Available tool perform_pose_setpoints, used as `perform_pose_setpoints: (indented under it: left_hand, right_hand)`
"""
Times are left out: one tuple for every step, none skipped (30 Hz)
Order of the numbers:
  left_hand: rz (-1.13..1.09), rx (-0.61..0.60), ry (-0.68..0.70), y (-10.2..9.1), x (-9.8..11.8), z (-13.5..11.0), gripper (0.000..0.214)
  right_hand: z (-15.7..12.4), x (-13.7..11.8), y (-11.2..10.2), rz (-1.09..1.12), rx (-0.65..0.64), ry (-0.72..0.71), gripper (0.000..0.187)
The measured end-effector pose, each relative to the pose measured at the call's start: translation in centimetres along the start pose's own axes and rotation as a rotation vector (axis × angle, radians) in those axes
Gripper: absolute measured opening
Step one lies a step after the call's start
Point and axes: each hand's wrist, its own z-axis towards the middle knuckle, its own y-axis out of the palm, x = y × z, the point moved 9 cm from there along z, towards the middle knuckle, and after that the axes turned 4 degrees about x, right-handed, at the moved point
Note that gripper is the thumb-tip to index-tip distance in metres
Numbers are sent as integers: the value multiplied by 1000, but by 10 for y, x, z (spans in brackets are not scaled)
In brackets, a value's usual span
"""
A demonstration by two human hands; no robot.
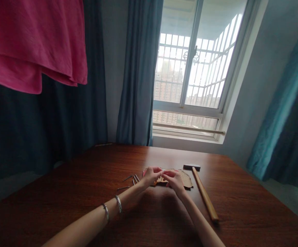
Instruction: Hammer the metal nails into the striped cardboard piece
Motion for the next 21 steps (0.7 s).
perform_pose_setpoints:
  left_hand:
    - [3,1,25,0,3,2,37]
    - [2,20,55,-3,6,5,36]
    - [-4,59,84,-9,8,8,35]
    - [-18,104,103,-16,8,12,34]
    - [-43,156,112,-23,7,16,33]
    - [-76,205,109,-31,4,21,31]
    - [-115,243,94,-37,-1,26,30]
    - [-156,261,71,-40,-7,31,29]
    - [-196,265,48,-41,-13,37,28]
    - [-230,261,30,-40,-18,42,28]
    - [-259,258,17,-39,-23,47,27]
    - [-286,257,9,-36,-27,52,27]
    - [-312,260,6,-34,-30,57,27]
    - [-339,265,2,-31,-32,60,28]
    - [-368,273,-6,-29,-35,63,28]
    - [-398,282,-18,-26,-37,66,28]
    - [-429,293,-32,-23,-40,67,29]
    - [-458,302,-44,-21,-43,68,29]
    - [-480,306,-55,-18,-45,69,30]
    - [-494,312,-63,-16,-48,69,30]
    - [-501,315,-66,-15,-50,68,31]
  right_hand:
    - [2,0,-2,-8,3,-2,38]
    - [4,1,-4,-17,12,-3,37]
    - [8,2,-8,-27,29,-2,37]
    - [12,4,-12,-44,54,-3,37]
    - [18,5,-16,-73,81,-11,37]
    - [24,6,-19,-112,107,-26,37]
    - [30,7,-21,-156,127,-45,36]
    - [36,8,-22,-197,141,-68,35]
    - [41,9,-21,-231,148,-90,33]
    - [47,10,-19,-254,153,-110,31]
    - [51,12,-18,-266,157,-126,29]
    - [55,14,-16,-274,160,-140,26]
    - [58,16,-14,-284,163,-154,24]
    - [60,19,-12,-293,167,-167,23]
    - [62,21,-11,-302,171,-176,22]
    - [62,24,-11,-309,174,-183,22]
    - [62,26,-11,-316,177,-189,22]
    - [62,28,-11,-322,179,-194,22]
    - [62,30,-12,-328,181,-198,21]
    - [61,31,-13,-334,183,-202,21]
    - [60,32,-14,-340,185,-206,21]
